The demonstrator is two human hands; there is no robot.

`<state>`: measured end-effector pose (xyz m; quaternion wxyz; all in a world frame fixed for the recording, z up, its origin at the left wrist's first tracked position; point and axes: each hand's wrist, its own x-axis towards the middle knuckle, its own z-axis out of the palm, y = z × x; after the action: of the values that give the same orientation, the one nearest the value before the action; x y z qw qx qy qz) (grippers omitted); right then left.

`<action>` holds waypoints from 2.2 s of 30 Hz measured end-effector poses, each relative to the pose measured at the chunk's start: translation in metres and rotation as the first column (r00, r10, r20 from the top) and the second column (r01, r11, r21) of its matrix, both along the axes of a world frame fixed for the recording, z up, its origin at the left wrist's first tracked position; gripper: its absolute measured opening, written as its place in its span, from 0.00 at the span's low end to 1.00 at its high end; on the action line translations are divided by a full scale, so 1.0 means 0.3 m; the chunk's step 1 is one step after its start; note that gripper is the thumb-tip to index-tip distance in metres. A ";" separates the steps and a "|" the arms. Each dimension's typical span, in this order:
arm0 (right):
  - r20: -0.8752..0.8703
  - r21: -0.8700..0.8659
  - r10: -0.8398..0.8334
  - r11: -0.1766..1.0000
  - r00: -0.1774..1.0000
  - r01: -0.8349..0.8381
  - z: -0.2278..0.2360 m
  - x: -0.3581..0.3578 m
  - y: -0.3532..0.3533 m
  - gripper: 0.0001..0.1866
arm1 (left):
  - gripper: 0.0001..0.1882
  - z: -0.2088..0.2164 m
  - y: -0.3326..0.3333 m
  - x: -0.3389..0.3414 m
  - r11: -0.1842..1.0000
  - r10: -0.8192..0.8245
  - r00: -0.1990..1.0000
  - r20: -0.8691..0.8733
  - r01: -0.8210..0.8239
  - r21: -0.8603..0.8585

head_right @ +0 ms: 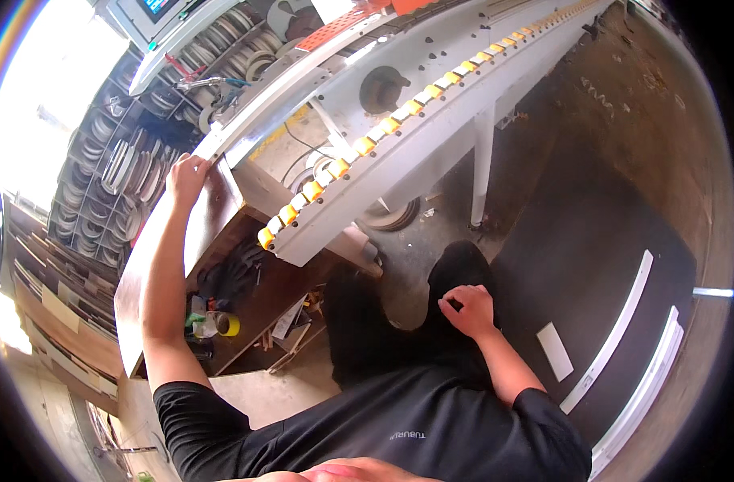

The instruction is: The person repeatedly picks up long white plastic strips from a pile on the floor and feeds them one by one into a processing machine. The person handles the strips by hand, placing them onto the machine's conveyor rollers to be processed.

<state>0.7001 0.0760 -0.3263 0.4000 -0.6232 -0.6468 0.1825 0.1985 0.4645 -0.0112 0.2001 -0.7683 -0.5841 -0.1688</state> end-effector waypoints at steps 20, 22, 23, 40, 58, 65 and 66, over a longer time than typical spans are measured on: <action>0.566 -0.097 -0.822 -0.143 -0.063 0.985 -0.262 0.507 -1.270 0.31 | 0.19 -0.099 0.308 0.101 0.934 -0.353 0.935 0.039 0.350 0.074; 0.571 -0.366 -0.821 -0.263 -0.007 0.893 -0.301 0.456 -1.399 0.34 | 0.20 -0.101 0.292 0.116 0.941 -0.327 0.944 0.038 0.322 0.106; 0.524 -0.366 -0.851 -0.261 -0.034 0.893 -0.321 0.429 -1.420 0.34 | 0.19 -0.095 0.281 0.134 0.938 -0.333 0.943 0.026 0.329 0.107; 0.003 0.315 -0.976 0.206 0.216 0.927 0.087 0.521 -0.964 0.26 | 0.13 0.119 -0.548 0.852 0.471 -0.850 0.491 -0.191 0.871 0.143; 0.203 0.642 -0.539 0.703 0.817 0.305 0.675 0.227 -0.264 0.29 | 0.14 0.050 -0.839 0.928 0.291 -0.931 0.303 -0.204 0.953 0.090; 0.070 0.589 -0.461 0.735 0.885 0.336 0.578 0.230 -0.229 0.23 | 0.27 0.081 -0.657 0.449 0.735 -0.674 0.738 0.031 0.666 0.128; 0.055 0.566 -0.441 0.753 0.896 0.336 0.556 0.221 -0.229 0.22 | 0.27 0.099 -0.641 0.389 0.765 -0.643 0.762 0.073 0.635 0.112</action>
<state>0.7664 0.0073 -0.1596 0.5272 -0.6190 -0.5613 -0.1543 0.3152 0.2723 0.0185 0.1298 -0.9024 -0.2898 -0.2913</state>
